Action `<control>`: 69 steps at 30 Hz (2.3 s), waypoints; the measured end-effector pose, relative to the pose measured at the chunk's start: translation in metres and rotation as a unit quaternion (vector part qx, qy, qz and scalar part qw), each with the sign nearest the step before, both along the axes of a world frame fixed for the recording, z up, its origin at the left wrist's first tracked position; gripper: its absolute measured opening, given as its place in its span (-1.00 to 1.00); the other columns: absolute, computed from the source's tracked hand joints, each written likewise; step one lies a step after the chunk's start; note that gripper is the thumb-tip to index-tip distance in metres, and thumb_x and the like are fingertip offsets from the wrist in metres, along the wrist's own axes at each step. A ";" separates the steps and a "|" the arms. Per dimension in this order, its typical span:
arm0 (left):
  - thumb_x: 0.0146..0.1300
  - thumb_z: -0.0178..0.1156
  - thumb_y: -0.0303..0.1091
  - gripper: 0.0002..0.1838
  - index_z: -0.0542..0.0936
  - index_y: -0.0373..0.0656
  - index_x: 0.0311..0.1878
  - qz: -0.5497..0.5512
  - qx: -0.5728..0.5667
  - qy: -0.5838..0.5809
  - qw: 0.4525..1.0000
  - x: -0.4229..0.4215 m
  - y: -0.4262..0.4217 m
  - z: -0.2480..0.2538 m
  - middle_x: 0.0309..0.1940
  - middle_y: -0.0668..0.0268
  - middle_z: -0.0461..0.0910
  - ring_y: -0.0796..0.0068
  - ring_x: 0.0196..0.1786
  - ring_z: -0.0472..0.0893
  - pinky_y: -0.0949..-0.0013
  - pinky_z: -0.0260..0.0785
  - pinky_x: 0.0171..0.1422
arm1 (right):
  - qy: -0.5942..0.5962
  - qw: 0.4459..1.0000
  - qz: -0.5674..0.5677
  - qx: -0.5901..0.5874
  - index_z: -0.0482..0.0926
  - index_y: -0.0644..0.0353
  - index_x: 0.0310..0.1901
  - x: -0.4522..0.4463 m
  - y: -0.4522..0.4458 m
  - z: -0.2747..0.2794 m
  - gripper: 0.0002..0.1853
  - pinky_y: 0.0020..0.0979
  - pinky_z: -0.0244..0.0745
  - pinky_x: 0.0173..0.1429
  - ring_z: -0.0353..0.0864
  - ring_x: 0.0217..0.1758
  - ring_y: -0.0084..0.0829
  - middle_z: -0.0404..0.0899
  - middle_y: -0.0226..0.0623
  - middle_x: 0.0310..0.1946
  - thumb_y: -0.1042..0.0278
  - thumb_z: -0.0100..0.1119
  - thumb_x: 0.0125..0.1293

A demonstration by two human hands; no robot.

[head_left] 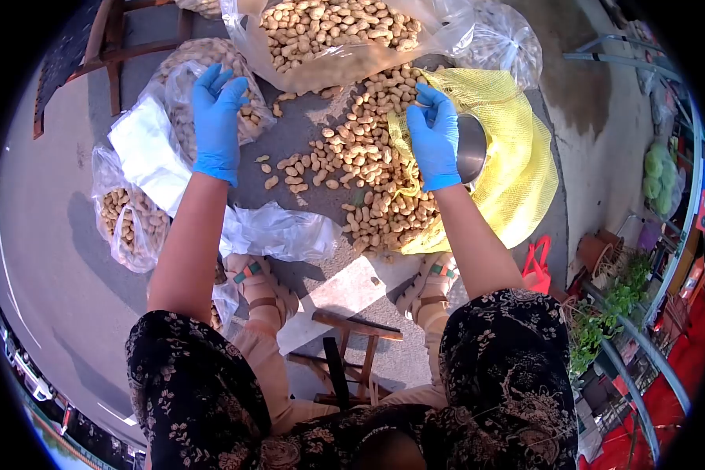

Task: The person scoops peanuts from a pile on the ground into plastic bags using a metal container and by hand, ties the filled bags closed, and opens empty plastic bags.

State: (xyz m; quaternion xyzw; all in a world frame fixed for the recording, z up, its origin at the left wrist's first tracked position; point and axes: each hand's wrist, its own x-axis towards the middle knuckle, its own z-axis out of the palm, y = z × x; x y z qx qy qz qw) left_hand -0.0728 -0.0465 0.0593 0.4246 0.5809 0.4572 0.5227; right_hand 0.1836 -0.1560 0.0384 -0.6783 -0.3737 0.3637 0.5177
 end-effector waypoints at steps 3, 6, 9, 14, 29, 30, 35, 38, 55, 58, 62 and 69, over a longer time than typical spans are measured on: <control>-0.07 0.35 0.03 0.01 0.04 -0.22 0.35 -0.300 -0.058 0.316 0.898 -0.014 -0.077 -0.059 0.25 -0.06 0.18 0.12 0.13 0.38 0.29 0.37 0.07 | -0.217 0.924 0.296 -0.109 0.37 0.12 0.11 -0.027 -0.039 -0.037 -0.45 -0.22 0.36 0.08 0.44 -0.03 -0.25 0.39 -0.14 -0.03 0.29 0.28 0.05; -0.27 0.46 0.09 0.26 -0.12 -0.15 0.41 -0.449 -0.037 0.579 0.680 -0.009 -0.123 -0.064 0.32 -0.07 0.06 0.09 0.14 0.36 0.21 0.42 0.00 | -0.450 0.793 0.410 -0.034 0.15 0.01 0.32 -0.035 -0.029 -0.039 -0.12 -0.21 0.21 0.30 0.27 0.24 -0.10 0.24 -0.08 0.21 0.20 0.39 -0.06; -0.40 0.50 0.08 0.36 -0.17 -0.06 0.43 -0.446 -0.058 0.648 0.614 -0.005 -0.128 -0.076 0.35 -0.03 0.02 0.05 0.15 0.35 0.16 0.46 -0.04 | -0.560 0.626 0.533 -0.106 -0.19 -0.04 0.42 -0.039 -0.002 -0.038 0.26 -0.07 0.00 0.39 0.01 0.40 0.02 -0.03 -0.04 0.37 -0.06 0.48 -0.27; -0.42 0.53 0.03 0.34 -0.16 0.13 0.43 -0.426 -0.071 0.614 0.661 0.012 -0.117 -0.091 0.34 -0.03 0.02 -0.01 0.16 0.32 0.12 0.47 -0.04 | -0.604 0.546 0.528 -0.240 -0.27 -0.04 0.43 -0.035 0.027 -0.049 0.47 0.07 0.03 0.33 -0.06 0.41 0.16 -0.13 0.00 0.41 -0.33 0.48 -0.52; -0.11 0.32 -0.53 0.05 -0.13 -0.13 0.40 -0.401 -0.112 0.473 0.776 0.096 -0.131 -0.110 0.18 -0.12 0.15 -0.04 0.11 0.42 0.22 0.52 -0.05 | -0.616 0.546 0.465 -0.326 -0.17 -0.09 0.41 -0.030 -0.015 -0.041 0.38 -0.08 0.39 -0.01 0.27 0.21 -0.04 0.18 -0.03 0.20 -0.12 0.56 -0.47; -0.11 0.32 -0.54 0.03 -0.10 -0.10 0.40 -0.408 -0.153 0.457 0.775 0.095 -0.127 -0.109 0.15 -0.11 0.19 -0.03 0.07 0.45 0.21 0.51 -0.06 | -0.609 0.560 0.468 -0.312 -0.15 -0.08 0.41 -0.028 -0.014 -0.047 0.36 -0.10 0.40 -0.01 0.27 0.20 -0.03 0.19 -0.01 0.19 -0.08 0.57 -0.46; -0.12 0.32 -0.52 -0.05 0.01 0.00 0.34 -0.323 -0.156 0.327 0.874 0.091 -0.134 -0.126 0.10 -0.03 0.32 0.03 -0.05 0.55 0.22 0.52 -0.11 | -0.491 0.667 0.495 -0.263 0.10 0.02 0.33 -0.021 -0.010 -0.061 0.04 -0.17 0.49 -0.03 0.32 0.12 0.02 0.28 -0.01 0.04 0.22 0.49 -0.26; -0.10 0.29 -0.54 -0.10 0.05 0.04 0.31 -0.282 -0.200 0.132 0.929 0.085 -0.134 -0.154 0.13 0.08 0.33 0.15 0.03 0.51 0.20 0.51 -0.07 | -0.439 0.739 0.454 -0.237 0.13 -0.01 0.31 -0.030 -0.015 -0.085 -0.04 -0.11 0.48 0.01 0.29 0.13 0.07 0.23 0.02 0.08 0.30 0.44 -0.21; 0.10 0.04 -0.64 -0.36 0.17 -0.11 0.29 -0.290 -0.127 -0.039 0.948 0.105 -0.071 -0.048 -0.17 0.26 0.51 0.49 -0.12 0.52 0.45 0.42 -0.03 | -0.285 0.895 0.342 0.004 0.35 0.33 -0.01 -0.002 0.019 0.000 -0.43 -0.31 0.36 0.11 0.33 -0.01 -0.07 0.29 -0.03 -0.09 0.42 0.31 -0.11; 0.10 0.06 -0.63 -0.42 0.25 -0.14 0.24 -0.249 -0.044 -0.007 0.968 0.119 -0.013 0.005 -0.22 0.28 0.53 0.51 -0.16 0.53 0.45 0.43 -0.05 | -0.300 0.903 0.306 0.030 0.34 0.32 -0.01 0.005 0.075 0.039 -0.47 -0.32 0.38 0.09 0.39 -0.04 -0.08 0.29 -0.04 -0.07 0.46 0.29 -0.07; 0.10 0.07 -0.65 -0.52 0.37 -0.15 0.14 -0.234 0.065 -0.114 0.963 0.129 0.066 0.020 -0.15 0.25 0.56 0.50 -0.17 0.55 0.36 0.48 -0.15 | -0.358 0.870 0.302 0.155 0.34 0.30 0.02 0.014 0.156 0.047 -0.44 -0.27 0.42 0.09 0.41 0.00 -0.04 0.31 -0.02 -0.02 0.40 0.31 -0.06; -0.04 0.10 -0.56 -0.33 0.33 -0.05 0.26 -0.278 0.186 0.443 0.832 0.097 0.112 -0.047 0.12 0.09 0.39 0.21 0.07 0.48 0.32 0.32 0.17 | -0.539 0.791 0.284 -0.049 0.41 0.01 0.13 0.004 0.177 0.002 -0.46 -0.23 0.39 0.20 0.39 0.09 -0.04 0.28 -0.06 0.16 0.27 0.25 0.03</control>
